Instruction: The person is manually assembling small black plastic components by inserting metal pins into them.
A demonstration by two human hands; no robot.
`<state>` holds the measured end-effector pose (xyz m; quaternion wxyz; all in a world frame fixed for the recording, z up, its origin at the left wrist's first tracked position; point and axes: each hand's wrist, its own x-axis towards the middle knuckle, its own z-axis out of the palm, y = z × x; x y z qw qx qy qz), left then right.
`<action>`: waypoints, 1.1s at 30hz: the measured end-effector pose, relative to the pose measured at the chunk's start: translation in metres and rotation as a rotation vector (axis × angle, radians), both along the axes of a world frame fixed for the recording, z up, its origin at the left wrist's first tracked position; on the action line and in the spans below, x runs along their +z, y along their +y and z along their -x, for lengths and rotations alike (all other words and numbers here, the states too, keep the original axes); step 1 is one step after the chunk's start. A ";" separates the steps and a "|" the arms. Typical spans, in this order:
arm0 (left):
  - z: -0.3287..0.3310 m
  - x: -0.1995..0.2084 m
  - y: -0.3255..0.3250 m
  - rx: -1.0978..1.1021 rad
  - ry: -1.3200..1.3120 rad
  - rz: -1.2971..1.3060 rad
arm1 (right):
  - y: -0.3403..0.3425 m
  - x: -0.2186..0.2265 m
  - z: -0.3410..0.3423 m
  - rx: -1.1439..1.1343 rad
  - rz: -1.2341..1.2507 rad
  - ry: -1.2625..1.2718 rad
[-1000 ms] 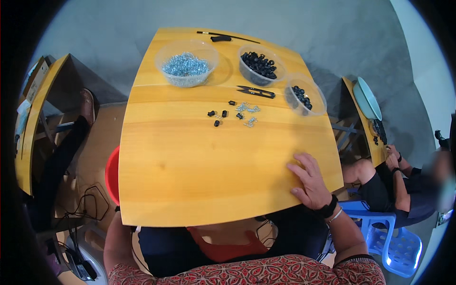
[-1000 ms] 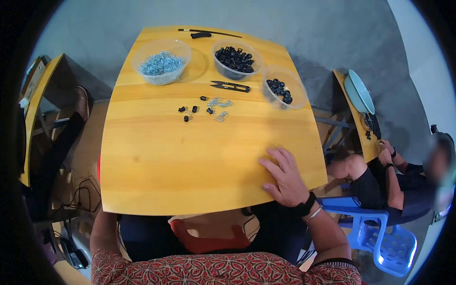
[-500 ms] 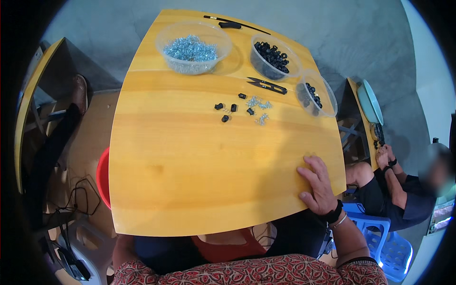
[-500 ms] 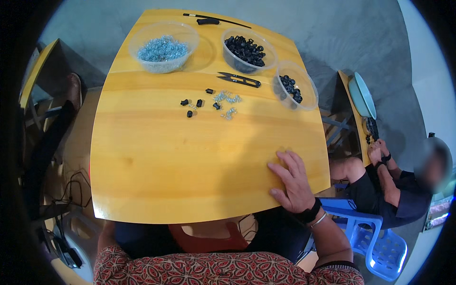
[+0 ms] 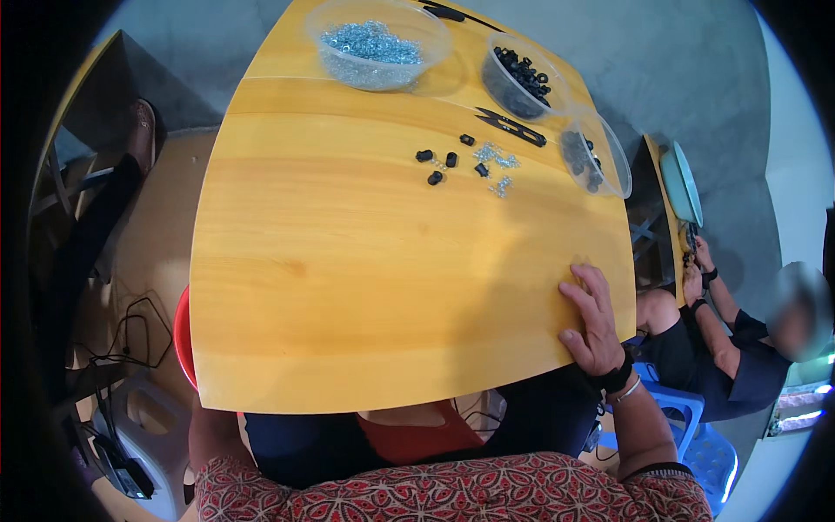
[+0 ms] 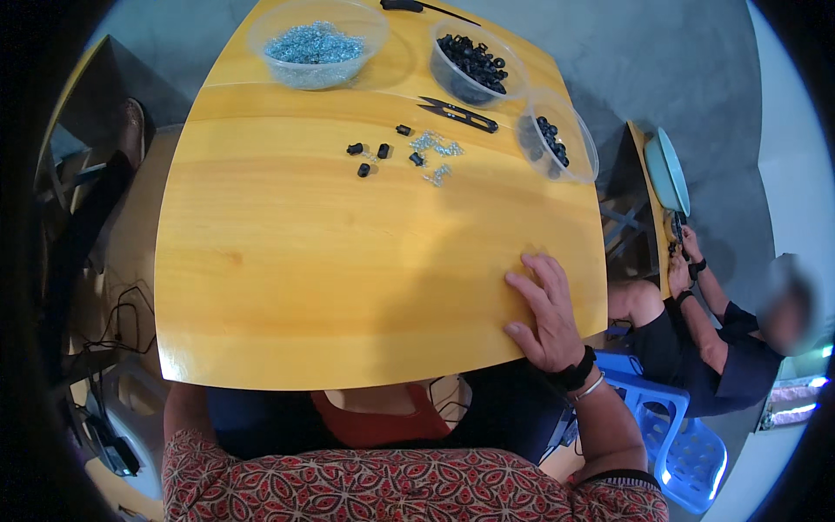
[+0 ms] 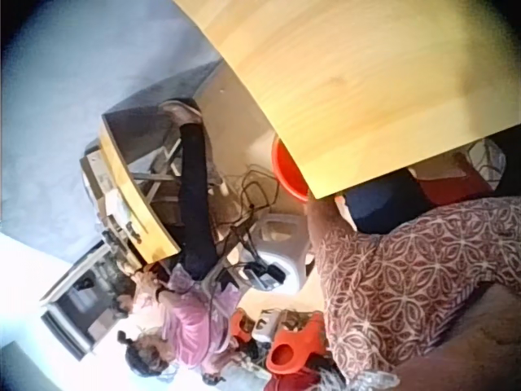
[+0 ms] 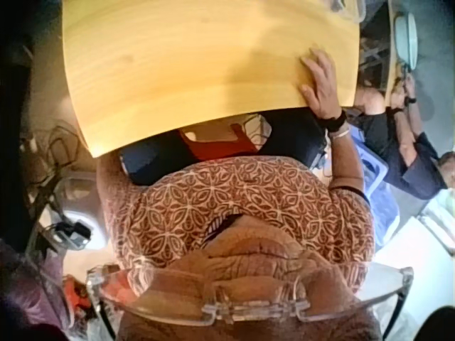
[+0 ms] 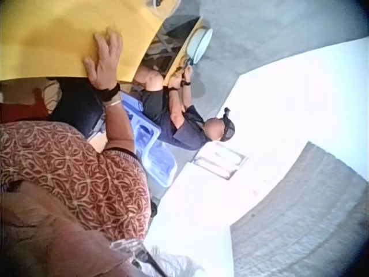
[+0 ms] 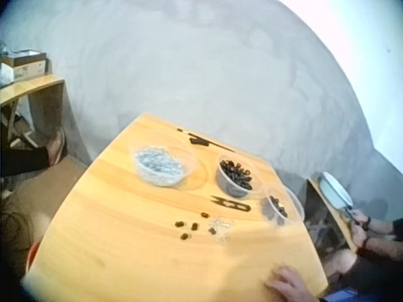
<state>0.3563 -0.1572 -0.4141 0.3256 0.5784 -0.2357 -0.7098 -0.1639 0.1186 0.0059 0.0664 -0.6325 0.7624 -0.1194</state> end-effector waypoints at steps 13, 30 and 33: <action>-0.012 -0.004 0.066 0.118 0.050 -0.080 | -0.001 -0.003 0.002 -0.020 0.026 -0.027; 0.015 0.007 0.064 0.255 0.098 -0.178 | 0.003 -0.002 0.003 -0.036 0.057 -0.036; 0.013 0.012 0.071 0.299 0.101 -0.199 | 0.000 -0.005 0.000 -0.022 0.053 -0.045</action>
